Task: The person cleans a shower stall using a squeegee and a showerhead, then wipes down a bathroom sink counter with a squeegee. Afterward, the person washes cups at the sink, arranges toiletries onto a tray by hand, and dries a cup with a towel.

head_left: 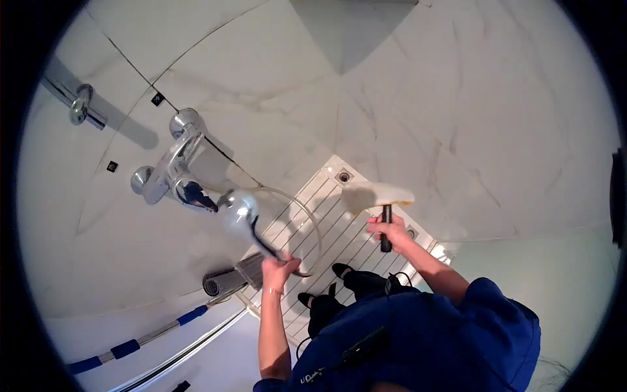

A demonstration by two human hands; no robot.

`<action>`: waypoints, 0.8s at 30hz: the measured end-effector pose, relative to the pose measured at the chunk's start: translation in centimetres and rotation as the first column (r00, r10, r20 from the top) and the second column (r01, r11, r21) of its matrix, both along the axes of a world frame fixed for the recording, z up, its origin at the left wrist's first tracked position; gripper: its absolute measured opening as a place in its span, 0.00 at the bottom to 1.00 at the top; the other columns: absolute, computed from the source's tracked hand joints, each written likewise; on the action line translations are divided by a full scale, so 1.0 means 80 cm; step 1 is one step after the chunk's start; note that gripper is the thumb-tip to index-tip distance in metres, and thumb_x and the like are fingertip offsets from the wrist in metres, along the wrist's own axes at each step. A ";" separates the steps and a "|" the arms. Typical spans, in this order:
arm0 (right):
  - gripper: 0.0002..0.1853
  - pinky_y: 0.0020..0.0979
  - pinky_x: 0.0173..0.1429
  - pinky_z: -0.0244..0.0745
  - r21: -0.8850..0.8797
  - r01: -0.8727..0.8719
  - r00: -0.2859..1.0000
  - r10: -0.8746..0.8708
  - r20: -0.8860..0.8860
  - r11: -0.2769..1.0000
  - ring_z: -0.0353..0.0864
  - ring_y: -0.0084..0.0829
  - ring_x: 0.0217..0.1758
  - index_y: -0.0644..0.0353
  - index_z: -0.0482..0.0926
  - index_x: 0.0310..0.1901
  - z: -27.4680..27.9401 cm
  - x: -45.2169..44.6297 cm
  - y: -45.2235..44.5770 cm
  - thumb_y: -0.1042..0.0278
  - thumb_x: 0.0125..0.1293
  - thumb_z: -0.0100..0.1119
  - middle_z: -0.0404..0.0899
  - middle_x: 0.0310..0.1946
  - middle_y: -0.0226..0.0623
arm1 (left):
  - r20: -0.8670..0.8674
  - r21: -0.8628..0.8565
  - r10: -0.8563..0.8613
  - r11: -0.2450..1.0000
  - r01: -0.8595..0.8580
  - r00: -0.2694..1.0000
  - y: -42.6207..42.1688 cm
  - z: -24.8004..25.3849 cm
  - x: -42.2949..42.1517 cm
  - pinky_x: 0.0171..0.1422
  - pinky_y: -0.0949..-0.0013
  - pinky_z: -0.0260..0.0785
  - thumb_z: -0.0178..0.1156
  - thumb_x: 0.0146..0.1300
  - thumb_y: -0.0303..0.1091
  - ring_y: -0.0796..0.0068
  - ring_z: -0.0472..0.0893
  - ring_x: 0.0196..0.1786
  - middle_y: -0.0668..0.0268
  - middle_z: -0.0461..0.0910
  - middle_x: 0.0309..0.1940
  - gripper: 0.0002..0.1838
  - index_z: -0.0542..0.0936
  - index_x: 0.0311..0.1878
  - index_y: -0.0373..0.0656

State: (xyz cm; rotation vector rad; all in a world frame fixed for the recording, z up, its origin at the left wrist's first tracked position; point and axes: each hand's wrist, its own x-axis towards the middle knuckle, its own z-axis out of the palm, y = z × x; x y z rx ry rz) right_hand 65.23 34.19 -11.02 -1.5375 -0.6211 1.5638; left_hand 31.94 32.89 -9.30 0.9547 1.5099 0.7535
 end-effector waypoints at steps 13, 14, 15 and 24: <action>0.10 0.25 0.19 0.65 -0.172 0.242 0.963 -0.215 0.161 0.955 0.71 0.22 0.16 0.60 0.72 0.26 -0.100 0.058 -0.029 0.69 0.56 0.65 0.74 0.18 0.31 | 0.459 0.311 0.359 0.792 -0.525 0.813 -0.054 0.102 -0.046 0.40 0.68 0.70 0.62 0.54 0.23 0.74 0.75 0.33 0.56 0.77 0.47 0.08 0.76 0.38 0.36; 0.10 0.25 0.19 0.66 -0.166 0.225 0.969 -0.202 0.145 0.960 0.71 0.22 0.16 0.61 0.73 0.26 -0.105 0.056 -0.029 0.69 0.56 0.65 0.74 0.18 0.31 | 0.504 0.378 0.348 0.734 -0.564 0.790 -0.027 0.114 -0.048 0.39 0.69 0.70 0.61 0.55 0.23 0.76 0.75 0.32 0.56 0.75 0.50 0.10 0.76 0.40 0.37; 0.10 0.25 0.19 0.66 -0.160 0.206 0.974 -0.187 0.127 0.965 0.71 0.22 0.16 0.61 0.73 0.26 -0.107 0.055 -0.026 0.70 0.56 0.65 0.74 0.18 0.31 | 0.546 0.440 0.333 0.667 -0.601 0.769 -0.001 0.126 -0.050 0.39 0.69 0.71 0.60 0.55 0.22 0.77 0.75 0.31 0.56 0.73 0.54 0.11 0.75 0.43 0.38; 0.09 0.25 0.17 0.64 -0.100 0.067 0.992 -0.056 0.113 0.993 0.70 0.23 0.15 0.62 0.72 0.24 -0.087 0.037 0.002 0.72 0.56 0.63 0.73 0.17 0.32 | 0.605 0.562 0.126 0.632 -0.534 0.786 0.110 0.113 -0.035 0.36 0.70 0.68 0.66 0.53 0.25 0.76 0.73 0.32 0.63 0.74 0.40 0.09 0.77 0.37 0.41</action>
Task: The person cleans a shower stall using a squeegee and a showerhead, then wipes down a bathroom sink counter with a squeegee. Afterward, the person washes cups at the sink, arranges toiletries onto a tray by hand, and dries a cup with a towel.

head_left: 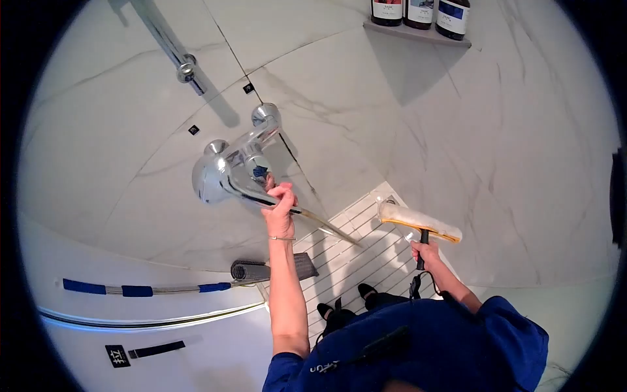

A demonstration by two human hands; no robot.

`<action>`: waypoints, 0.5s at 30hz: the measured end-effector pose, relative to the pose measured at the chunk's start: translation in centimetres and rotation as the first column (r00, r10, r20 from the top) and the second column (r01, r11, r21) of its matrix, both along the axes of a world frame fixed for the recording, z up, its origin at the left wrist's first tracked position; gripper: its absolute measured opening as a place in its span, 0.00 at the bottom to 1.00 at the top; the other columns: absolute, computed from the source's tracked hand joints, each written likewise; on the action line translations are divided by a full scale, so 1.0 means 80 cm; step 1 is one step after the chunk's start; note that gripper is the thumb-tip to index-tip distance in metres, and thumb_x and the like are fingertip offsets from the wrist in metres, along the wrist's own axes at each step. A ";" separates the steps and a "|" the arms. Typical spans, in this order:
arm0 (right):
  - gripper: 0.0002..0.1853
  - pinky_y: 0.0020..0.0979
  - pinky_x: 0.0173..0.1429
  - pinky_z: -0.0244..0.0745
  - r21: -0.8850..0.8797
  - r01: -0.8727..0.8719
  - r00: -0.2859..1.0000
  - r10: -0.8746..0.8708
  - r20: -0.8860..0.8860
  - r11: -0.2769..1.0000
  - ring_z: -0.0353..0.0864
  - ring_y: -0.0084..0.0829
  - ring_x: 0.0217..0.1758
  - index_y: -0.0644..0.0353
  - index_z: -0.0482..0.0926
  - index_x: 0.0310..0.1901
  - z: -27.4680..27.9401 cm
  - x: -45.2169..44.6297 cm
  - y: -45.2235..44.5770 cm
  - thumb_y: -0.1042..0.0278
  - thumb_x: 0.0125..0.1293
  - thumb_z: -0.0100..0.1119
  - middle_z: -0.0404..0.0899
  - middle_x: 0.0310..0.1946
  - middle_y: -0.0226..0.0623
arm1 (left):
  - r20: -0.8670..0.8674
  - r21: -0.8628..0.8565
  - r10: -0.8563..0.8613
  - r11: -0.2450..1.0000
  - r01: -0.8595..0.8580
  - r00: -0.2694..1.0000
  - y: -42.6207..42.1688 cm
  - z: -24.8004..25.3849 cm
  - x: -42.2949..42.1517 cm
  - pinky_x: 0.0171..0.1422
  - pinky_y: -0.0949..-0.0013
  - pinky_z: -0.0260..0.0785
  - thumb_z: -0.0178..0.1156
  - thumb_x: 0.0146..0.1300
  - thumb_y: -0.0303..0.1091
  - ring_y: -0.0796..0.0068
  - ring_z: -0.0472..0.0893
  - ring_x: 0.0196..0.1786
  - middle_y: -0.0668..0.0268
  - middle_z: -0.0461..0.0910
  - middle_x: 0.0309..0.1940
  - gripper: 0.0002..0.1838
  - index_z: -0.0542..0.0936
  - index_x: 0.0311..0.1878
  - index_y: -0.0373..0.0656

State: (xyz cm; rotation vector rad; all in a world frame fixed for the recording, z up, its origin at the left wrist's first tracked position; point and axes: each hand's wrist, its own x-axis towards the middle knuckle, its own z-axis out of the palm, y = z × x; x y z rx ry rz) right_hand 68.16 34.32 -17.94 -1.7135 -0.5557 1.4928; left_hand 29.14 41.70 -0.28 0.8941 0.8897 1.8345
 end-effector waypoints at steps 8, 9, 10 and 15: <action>0.08 0.26 0.17 0.65 -0.016 -0.064 0.995 0.065 0.071 0.998 0.70 0.24 0.14 0.63 0.73 0.23 0.001 0.007 -0.008 0.73 0.52 0.64 0.72 0.15 0.33 | 0.047 0.059 0.085 0.994 -0.088 0.995 -0.034 0.024 -0.022 0.34 0.73 0.66 0.66 0.54 0.26 0.75 0.73 0.31 0.61 0.74 0.40 0.07 0.77 0.34 0.40; 0.08 0.26 0.17 0.65 -0.020 -0.070 0.994 0.071 0.084 0.997 0.70 0.24 0.14 0.63 0.74 0.22 -0.002 0.008 -0.010 0.73 0.52 0.64 0.72 0.15 0.33 | 0.008 0.044 0.090 0.995 -0.091 0.996 -0.037 0.025 -0.021 0.34 0.72 0.68 0.67 0.52 0.25 0.75 0.73 0.32 0.59 0.74 0.42 0.08 0.77 0.35 0.40; 0.08 0.27 0.16 0.64 0.003 -0.062 0.997 0.062 0.050 0.998 0.70 0.24 0.13 0.63 0.73 0.22 -0.012 0.009 -0.012 0.74 0.52 0.64 0.72 0.14 0.33 | 0.034 -0.001 0.090 0.996 -0.090 0.995 -0.045 0.030 -0.022 0.34 0.73 0.68 0.66 0.50 0.23 0.74 0.75 0.33 0.53 0.74 0.47 0.08 0.77 0.34 0.39; 0.09 0.25 0.15 0.62 -0.031 -0.102 0.988 0.104 0.115 0.994 0.69 0.23 0.12 0.61 0.71 0.22 -0.032 0.022 -0.011 0.75 0.52 0.63 0.71 0.14 0.33 | -0.109 0.131 0.190 0.976 -0.175 0.976 -0.122 0.072 -0.066 0.35 0.74 0.67 0.65 0.43 0.21 0.74 0.75 0.32 0.54 0.77 0.41 0.11 0.77 0.33 0.40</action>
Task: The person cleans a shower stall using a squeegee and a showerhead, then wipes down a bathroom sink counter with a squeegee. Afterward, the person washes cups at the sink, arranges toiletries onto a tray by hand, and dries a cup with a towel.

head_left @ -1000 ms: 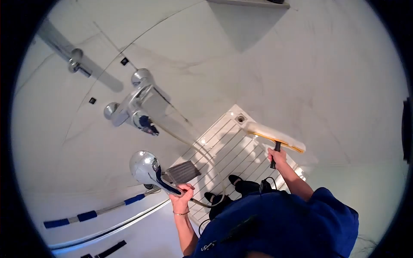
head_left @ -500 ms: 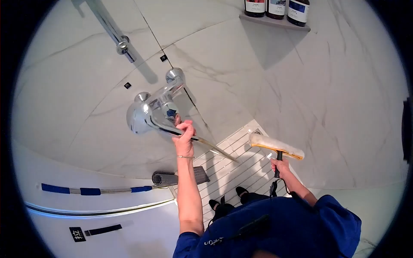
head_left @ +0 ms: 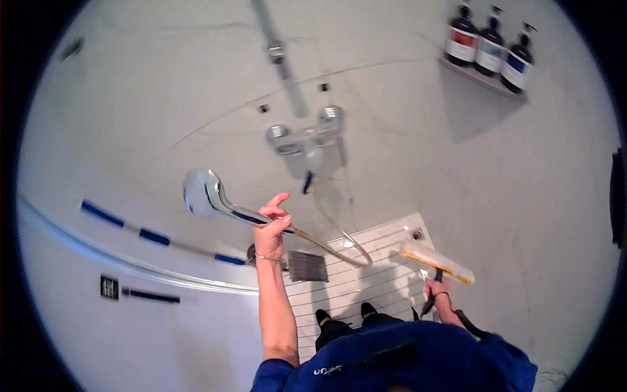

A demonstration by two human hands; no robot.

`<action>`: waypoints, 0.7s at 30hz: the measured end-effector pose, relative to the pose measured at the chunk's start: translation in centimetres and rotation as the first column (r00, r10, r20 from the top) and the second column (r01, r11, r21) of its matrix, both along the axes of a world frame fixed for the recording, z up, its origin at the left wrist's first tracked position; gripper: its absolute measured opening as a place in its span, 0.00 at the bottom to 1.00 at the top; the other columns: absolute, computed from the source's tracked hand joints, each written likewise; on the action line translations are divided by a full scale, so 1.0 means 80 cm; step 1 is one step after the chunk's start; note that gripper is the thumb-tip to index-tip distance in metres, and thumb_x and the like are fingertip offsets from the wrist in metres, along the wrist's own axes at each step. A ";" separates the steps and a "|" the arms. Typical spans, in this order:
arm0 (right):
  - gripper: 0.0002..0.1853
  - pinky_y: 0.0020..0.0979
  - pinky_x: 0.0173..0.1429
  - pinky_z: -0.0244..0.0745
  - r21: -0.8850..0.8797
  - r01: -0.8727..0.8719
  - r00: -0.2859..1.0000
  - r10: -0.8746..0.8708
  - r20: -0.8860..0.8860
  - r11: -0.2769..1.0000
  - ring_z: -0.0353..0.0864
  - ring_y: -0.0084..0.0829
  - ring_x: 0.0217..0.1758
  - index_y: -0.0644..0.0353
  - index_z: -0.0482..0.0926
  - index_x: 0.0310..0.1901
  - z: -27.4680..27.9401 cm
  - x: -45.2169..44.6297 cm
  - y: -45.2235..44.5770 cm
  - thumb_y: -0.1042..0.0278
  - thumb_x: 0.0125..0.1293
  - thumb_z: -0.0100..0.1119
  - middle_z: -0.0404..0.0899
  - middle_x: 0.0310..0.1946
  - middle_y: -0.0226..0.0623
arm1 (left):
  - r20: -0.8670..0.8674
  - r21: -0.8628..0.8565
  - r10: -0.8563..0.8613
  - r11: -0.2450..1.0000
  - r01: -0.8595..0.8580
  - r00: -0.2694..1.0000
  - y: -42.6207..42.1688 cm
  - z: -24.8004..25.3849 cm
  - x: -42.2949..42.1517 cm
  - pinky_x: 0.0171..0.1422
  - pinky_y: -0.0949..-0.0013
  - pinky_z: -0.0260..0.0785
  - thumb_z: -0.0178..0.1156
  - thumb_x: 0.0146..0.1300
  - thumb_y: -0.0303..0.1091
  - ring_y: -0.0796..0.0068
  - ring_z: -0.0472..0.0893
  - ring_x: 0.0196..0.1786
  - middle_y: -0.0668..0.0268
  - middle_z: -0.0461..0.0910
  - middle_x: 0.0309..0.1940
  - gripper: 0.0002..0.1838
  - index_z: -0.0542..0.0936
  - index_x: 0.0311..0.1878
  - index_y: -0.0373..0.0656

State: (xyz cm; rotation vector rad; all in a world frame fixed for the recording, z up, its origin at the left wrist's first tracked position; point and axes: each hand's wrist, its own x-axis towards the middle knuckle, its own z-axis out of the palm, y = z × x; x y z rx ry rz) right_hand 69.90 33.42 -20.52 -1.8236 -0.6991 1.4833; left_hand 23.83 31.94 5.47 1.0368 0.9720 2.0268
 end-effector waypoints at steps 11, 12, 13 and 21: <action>0.08 0.25 0.15 0.65 0.014 -0.089 0.993 0.090 -0.077 0.996 0.69 0.25 0.11 0.65 0.72 0.25 -0.037 -0.005 0.013 0.76 0.51 0.63 0.71 0.14 0.33 | -0.013 0.321 0.697 0.682 -0.657 0.717 -0.140 0.215 -0.170 0.19 0.75 0.63 0.53 0.66 0.45 0.74 0.71 0.16 0.63 0.73 0.26 0.23 0.65 0.57 0.41; 0.08 0.25 0.15 0.65 0.009 -0.058 0.995 0.059 -0.086 0.998 0.69 0.24 0.11 0.64 0.71 0.25 -0.020 -0.018 0.011 0.77 0.51 0.63 0.71 0.14 0.33 | 0.053 0.315 0.711 0.654 -0.687 0.701 -0.144 0.222 -0.182 0.20 0.74 0.64 0.52 0.67 0.44 0.74 0.71 0.16 0.63 0.73 0.25 0.21 0.66 0.55 0.41; 0.09 0.25 0.15 0.65 0.047 -0.085 0.992 0.089 -0.090 0.995 0.69 0.24 0.11 0.63 0.70 0.24 0.007 -0.033 0.007 0.78 0.51 0.63 0.71 0.14 0.33 | 0.055 0.319 0.746 0.617 -0.720 0.663 -0.150 0.231 -0.193 0.20 0.74 0.64 0.52 0.67 0.43 0.74 0.71 0.17 0.63 0.73 0.25 0.19 0.67 0.53 0.41; 0.09 0.26 0.14 0.61 0.142 -0.274 0.953 0.289 -0.095 0.951 0.68 0.24 0.12 0.63 0.69 0.23 0.038 -0.072 -0.005 0.77 0.52 0.62 0.70 0.13 0.32 | 0.057 0.518 0.888 0.365 -0.774 0.457 -0.219 0.357 -0.235 0.22 0.71 0.67 0.54 0.66 0.40 0.72 0.71 0.19 0.62 0.71 0.22 0.13 0.68 0.38 0.39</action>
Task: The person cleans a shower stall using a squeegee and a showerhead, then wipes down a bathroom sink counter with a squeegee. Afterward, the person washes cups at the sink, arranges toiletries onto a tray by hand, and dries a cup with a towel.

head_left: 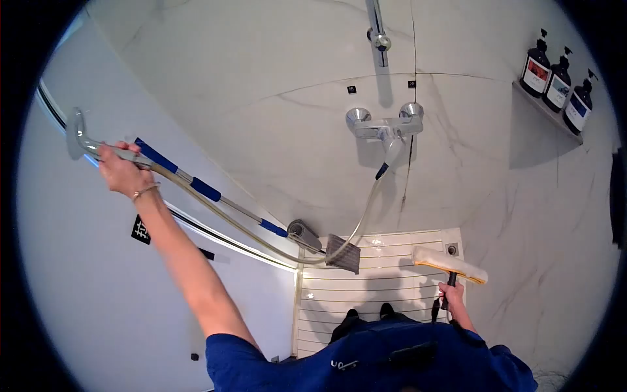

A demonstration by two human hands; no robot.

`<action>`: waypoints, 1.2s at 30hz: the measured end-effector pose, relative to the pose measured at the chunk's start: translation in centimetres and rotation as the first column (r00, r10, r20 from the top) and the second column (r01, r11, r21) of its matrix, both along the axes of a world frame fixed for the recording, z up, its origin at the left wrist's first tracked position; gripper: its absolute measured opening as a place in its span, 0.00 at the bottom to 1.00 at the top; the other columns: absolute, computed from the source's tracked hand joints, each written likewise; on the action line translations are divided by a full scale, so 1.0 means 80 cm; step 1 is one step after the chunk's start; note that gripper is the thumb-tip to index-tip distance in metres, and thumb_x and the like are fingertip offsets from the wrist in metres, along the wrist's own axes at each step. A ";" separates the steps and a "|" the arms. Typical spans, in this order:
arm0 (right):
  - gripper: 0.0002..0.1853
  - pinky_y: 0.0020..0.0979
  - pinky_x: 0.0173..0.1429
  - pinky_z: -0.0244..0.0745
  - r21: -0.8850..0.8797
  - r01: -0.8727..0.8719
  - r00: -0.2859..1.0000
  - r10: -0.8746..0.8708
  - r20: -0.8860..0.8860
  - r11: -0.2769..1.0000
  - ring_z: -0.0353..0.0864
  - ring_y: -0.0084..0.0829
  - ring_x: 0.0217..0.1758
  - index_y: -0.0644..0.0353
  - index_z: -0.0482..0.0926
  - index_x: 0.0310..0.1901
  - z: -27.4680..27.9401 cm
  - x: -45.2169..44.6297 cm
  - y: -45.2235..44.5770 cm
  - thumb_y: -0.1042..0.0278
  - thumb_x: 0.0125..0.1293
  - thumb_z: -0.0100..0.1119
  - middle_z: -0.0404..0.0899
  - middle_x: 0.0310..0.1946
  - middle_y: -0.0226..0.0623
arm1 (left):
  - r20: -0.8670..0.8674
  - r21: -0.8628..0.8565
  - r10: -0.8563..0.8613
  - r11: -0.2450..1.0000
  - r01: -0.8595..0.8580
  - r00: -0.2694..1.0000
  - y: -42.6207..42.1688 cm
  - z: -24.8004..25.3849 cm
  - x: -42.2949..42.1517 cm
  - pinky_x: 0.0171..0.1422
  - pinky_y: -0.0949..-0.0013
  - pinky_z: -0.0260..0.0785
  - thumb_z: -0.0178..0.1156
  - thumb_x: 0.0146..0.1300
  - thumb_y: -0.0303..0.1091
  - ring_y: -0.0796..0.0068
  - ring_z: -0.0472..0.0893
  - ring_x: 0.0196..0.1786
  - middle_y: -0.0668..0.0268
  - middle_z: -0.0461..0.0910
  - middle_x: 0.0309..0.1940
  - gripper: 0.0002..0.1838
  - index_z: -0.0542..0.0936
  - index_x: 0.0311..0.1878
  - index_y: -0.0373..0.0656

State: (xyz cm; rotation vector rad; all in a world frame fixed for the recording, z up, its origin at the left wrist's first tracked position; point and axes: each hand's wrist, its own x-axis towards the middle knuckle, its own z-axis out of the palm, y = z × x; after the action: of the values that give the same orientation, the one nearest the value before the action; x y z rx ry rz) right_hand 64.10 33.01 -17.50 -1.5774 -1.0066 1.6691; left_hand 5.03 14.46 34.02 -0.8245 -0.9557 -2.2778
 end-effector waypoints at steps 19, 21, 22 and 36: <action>0.10 0.28 0.12 0.60 -0.071 0.198 0.978 -0.192 0.078 0.978 0.66 0.27 0.08 0.61 0.67 0.18 -0.066 0.050 -0.043 0.80 0.48 0.60 0.68 0.09 0.34 | 0.225 -0.176 0.063 0.984 -0.023 0.972 0.141 -0.064 0.036 0.14 0.71 0.63 0.52 0.66 0.42 0.75 0.68 0.14 0.65 0.67 0.15 0.14 0.67 0.33 0.40; 0.05 0.29 0.21 0.64 -0.024 0.090 0.993 -0.087 0.080 0.996 0.67 0.27 0.16 0.60 0.71 0.23 -0.053 0.062 -0.052 0.72 0.55 0.51 0.69 0.14 0.33 | 0.205 -0.129 -0.062 0.988 0.089 0.977 0.148 -0.051 0.053 0.14 0.71 0.62 0.52 0.66 0.41 0.74 0.68 0.14 0.65 0.67 0.15 0.14 0.66 0.33 0.40; 0.06 0.29 0.20 0.64 -0.018 0.086 0.992 -0.084 0.092 0.996 0.67 0.27 0.15 0.60 0.70 0.22 -0.052 0.069 -0.056 0.72 0.54 0.52 0.69 0.14 0.34 | 0.155 -0.103 -0.050 0.993 0.066 0.987 0.145 -0.035 0.057 0.14 0.71 0.62 0.51 0.66 0.42 0.74 0.68 0.14 0.65 0.67 0.15 0.14 0.66 0.33 0.40; 0.07 0.30 0.11 0.62 -0.037 0.272 0.957 -0.267 0.111 0.962 0.68 0.29 0.09 0.65 0.70 0.20 -0.021 0.055 -0.063 0.78 0.53 0.54 0.69 0.12 0.36 | -0.144 -0.003 -0.416 0.907 0.420 0.898 0.091 0.105 0.107 0.19 0.74 0.59 0.45 0.69 0.52 0.75 0.65 0.17 0.67 0.65 0.17 0.20 0.66 0.40 0.41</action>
State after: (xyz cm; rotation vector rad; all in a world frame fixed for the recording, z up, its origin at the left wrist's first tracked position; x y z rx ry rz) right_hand 68.48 27.98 -19.17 -1.7649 -0.7630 1.4482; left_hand 13.59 21.73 42.39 -1.2641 -0.7307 -2.5371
